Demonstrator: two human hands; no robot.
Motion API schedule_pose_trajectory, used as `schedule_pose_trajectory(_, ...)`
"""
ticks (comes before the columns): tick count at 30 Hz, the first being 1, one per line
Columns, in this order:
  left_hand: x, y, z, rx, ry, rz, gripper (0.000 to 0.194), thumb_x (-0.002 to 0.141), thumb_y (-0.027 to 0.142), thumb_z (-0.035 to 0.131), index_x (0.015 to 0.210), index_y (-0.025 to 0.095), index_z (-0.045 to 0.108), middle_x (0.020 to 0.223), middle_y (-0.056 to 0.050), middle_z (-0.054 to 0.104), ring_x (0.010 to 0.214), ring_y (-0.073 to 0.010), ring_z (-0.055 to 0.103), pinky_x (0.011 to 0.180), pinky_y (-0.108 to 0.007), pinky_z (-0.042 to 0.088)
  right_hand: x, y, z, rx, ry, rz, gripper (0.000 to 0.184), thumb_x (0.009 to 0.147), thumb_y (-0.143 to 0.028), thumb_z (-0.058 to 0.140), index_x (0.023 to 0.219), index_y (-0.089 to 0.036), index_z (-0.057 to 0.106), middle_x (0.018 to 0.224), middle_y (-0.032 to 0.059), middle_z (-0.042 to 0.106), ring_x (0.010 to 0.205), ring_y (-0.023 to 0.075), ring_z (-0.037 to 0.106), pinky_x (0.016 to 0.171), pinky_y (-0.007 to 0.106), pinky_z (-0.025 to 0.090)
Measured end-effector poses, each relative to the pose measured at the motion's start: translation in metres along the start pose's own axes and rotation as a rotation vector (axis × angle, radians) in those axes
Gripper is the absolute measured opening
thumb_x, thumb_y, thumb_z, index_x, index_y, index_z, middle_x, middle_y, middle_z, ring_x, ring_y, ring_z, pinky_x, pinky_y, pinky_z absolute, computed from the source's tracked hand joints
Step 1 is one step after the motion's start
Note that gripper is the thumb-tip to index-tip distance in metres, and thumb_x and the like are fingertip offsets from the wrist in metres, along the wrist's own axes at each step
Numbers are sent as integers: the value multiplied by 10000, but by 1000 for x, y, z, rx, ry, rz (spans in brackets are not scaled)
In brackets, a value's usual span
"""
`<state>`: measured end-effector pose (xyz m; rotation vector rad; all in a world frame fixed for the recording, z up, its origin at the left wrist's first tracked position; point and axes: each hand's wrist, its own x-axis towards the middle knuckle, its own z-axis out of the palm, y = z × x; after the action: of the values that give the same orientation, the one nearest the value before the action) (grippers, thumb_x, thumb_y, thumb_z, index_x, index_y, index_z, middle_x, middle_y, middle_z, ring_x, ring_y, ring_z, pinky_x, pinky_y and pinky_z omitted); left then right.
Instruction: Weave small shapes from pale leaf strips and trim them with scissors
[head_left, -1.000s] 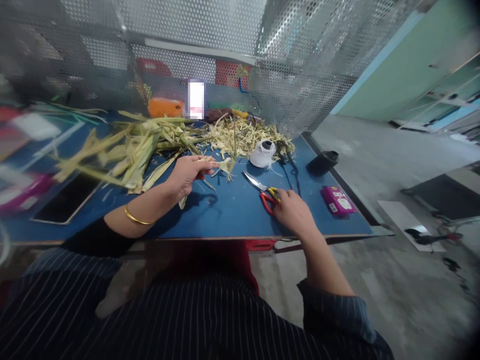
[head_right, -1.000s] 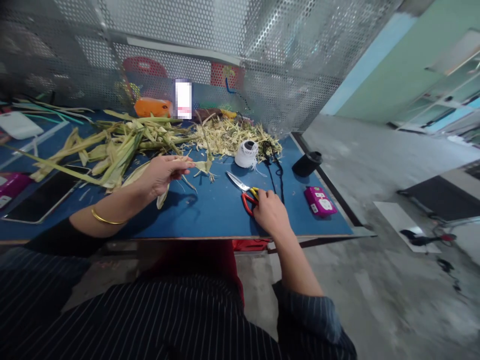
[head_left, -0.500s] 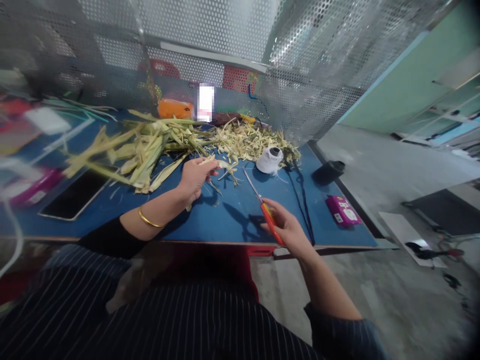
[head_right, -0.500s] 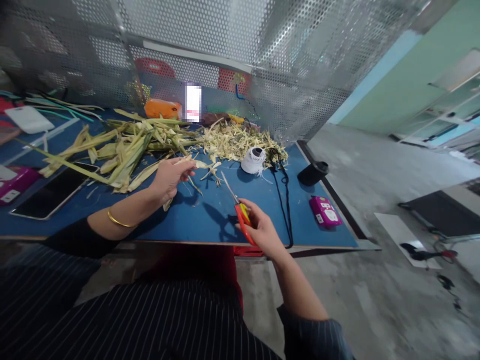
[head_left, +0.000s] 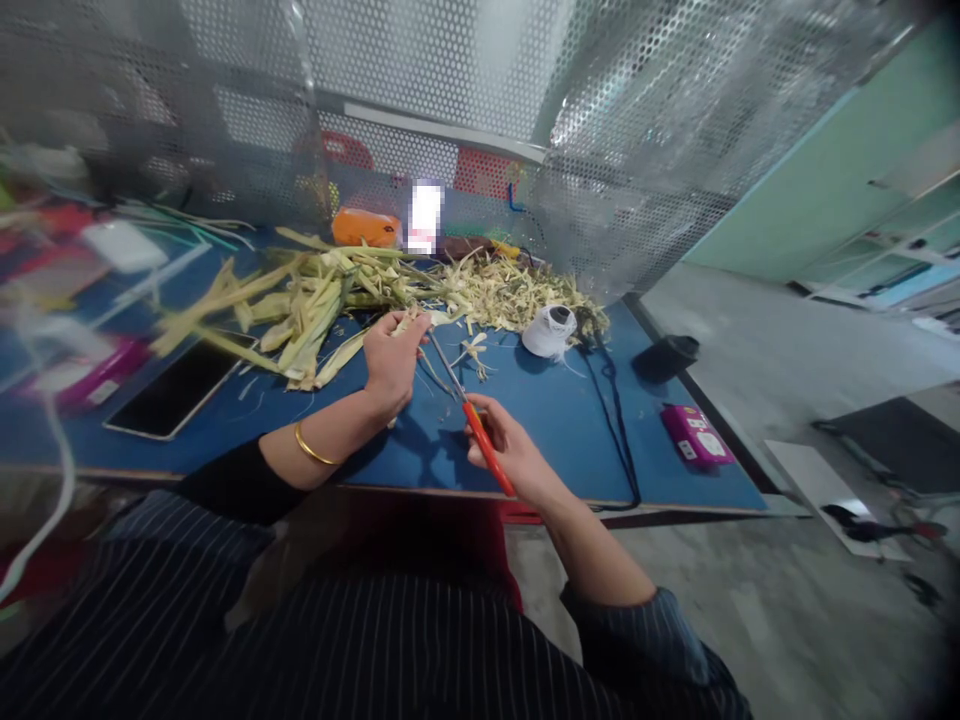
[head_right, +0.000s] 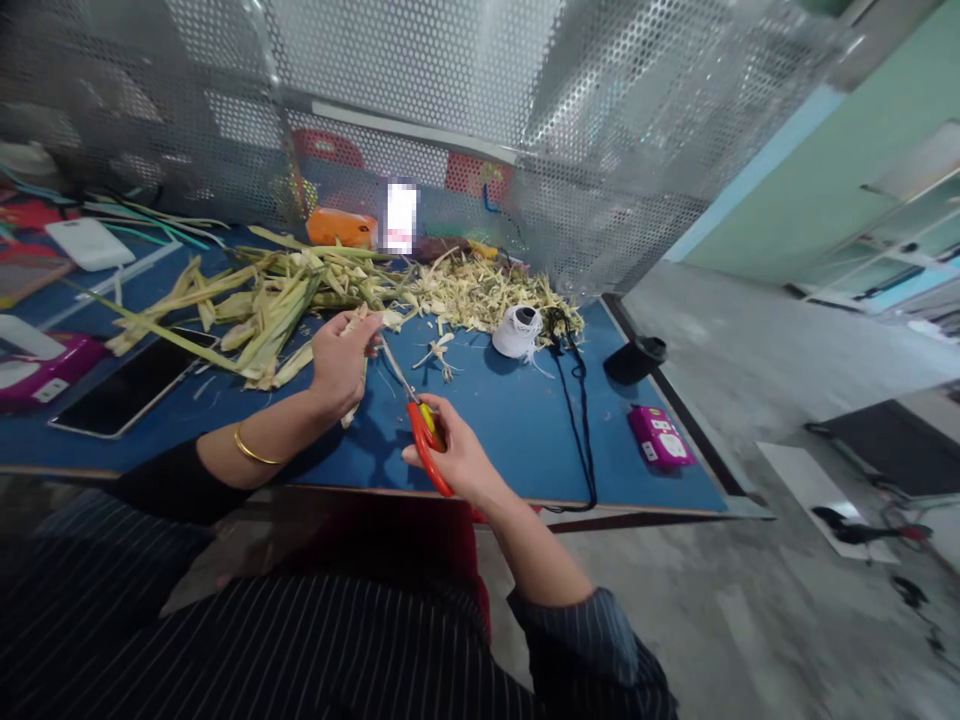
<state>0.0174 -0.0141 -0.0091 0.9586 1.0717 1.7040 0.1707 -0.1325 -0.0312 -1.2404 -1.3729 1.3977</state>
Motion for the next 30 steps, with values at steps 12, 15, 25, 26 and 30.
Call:
schedule_pose_trajectory(12,-17,-4,4,-35,-25,-65,162,698,293,710,721,152,636,666,12,601,567,-92,530,463,-185,396,15,-17,19,112,163,-50,532,649,-450,762,1073,-225,533,674,-80,456,549,77,403,517,235,323)
schedule_pose_trajectory(15,-19,-7,6,-60,-45,-95,177,682,293,719,741,146,640,703,4,617,572,-97,543,462,-196,417,19,-18,22,175,185,-24,519,700,-517,714,1082,-204,557,639,-84,439,480,63,375,458,231,284)
schedule_pose_trajectory(25,-21,-12,7,-85,-59,-143,175,663,281,728,711,143,631,683,0,616,575,-108,576,473,-212,462,20,-9,17,-11,249,-47,479,682,-526,736,992,-167,672,534,-77,427,441,63,325,433,225,280)
schedule_pose_trajectory(26,-21,-12,7,-82,-63,-143,180,664,287,731,710,144,632,688,-1,619,578,-107,577,473,-210,461,20,-8,17,-40,254,-59,469,697,-531,720,989,-166,677,528,-74,430,445,68,335,437,226,291)
schedule_pose_trajectory(30,-16,-9,4,-67,-41,-131,176,674,285,732,733,150,634,708,0,626,584,-100,583,463,-190,444,18,-5,8,-209,252,-135,465,729,-512,694,1006,-139,692,594,-36,543,518,98,449,510,235,395)
